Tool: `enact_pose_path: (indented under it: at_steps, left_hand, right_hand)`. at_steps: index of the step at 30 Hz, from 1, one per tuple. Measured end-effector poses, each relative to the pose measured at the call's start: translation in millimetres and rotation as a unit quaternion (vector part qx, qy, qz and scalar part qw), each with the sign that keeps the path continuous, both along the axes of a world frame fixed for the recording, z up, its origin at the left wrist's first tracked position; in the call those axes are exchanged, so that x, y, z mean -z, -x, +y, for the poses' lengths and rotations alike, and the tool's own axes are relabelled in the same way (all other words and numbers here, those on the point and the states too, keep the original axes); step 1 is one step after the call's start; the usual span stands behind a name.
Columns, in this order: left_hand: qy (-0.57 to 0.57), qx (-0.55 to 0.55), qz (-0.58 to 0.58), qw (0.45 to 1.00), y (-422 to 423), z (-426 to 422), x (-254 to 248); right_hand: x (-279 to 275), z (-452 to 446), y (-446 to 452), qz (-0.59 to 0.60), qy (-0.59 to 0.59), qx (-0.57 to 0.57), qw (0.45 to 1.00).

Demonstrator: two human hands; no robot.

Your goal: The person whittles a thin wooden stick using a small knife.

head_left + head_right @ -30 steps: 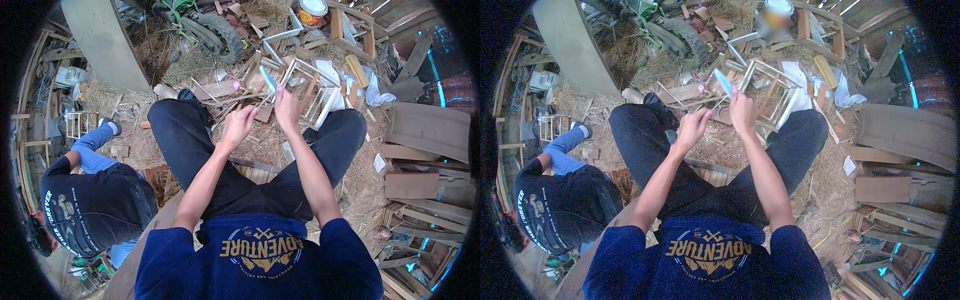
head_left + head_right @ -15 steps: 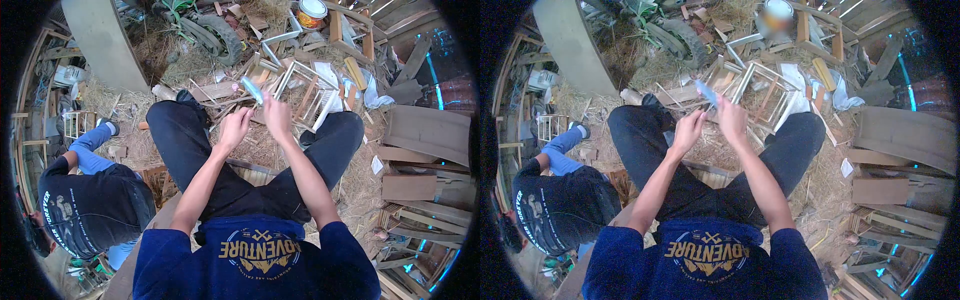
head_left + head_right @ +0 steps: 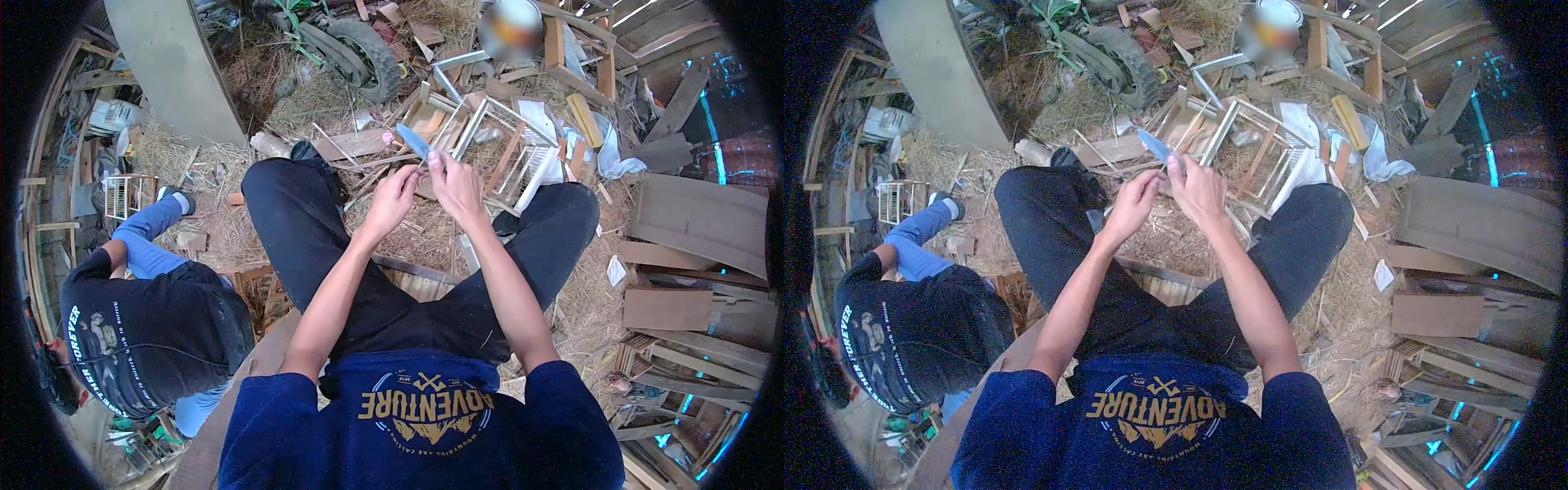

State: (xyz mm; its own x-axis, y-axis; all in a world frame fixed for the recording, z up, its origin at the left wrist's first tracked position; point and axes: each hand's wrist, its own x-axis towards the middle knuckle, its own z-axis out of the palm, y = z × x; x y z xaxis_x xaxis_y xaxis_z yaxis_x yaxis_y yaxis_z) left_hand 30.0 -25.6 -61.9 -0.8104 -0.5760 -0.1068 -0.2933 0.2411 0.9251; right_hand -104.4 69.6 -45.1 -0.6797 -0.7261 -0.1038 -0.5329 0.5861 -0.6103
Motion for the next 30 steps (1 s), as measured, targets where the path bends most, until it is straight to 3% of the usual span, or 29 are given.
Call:
enact_pose_path:
  at_steps: [8,11,14,17,19,25,28,30]
  left_hand:
    - [0.021,0.001,0.035,0.999,1.4,-2.5,2.0]
    - [-0.090,-0.004,0.002,0.996,1.8,-3.8,1.6]
    - [-0.130,-0.023,0.072,0.989,4.4,-1.1,9.5]
    - [-0.134,0.041,-0.013,0.990,0.0,-9.9,10.5]
    - [-0.101,0.054,-0.006,0.993,0.4,-9.5,10.2]
    - [-0.069,0.046,0.002,0.997,0.7,-12.2,13.4]
    - [-0.081,0.041,0.009,0.996,1.0,-11.4,11.3]
    - [-0.088,0.037,0.012,0.995,1.0,-11.0,12.1]
  right_hand:
    - [6.6,-2.2,7.8,-0.016,0.009,-0.008,1.000]
    - [3.9,-1.9,10.5,-0.040,0.040,0.019,0.998]
    - [-3.2,-1.8,17.0,-0.058,0.038,0.051,0.996]
    - [14.7,0.2,28.4,-0.072,0.076,0.076,0.992]
    - [24.7,0.3,31.1,-0.078,0.081,0.084,0.990]
    - [48.0,-5.0,27.2,-0.299,0.192,0.080,0.931]
    - [12.8,1.5,20.9,-0.496,0.141,0.095,0.852]
    - [11.0,2.4,17.9,-0.549,0.142,0.097,0.818]
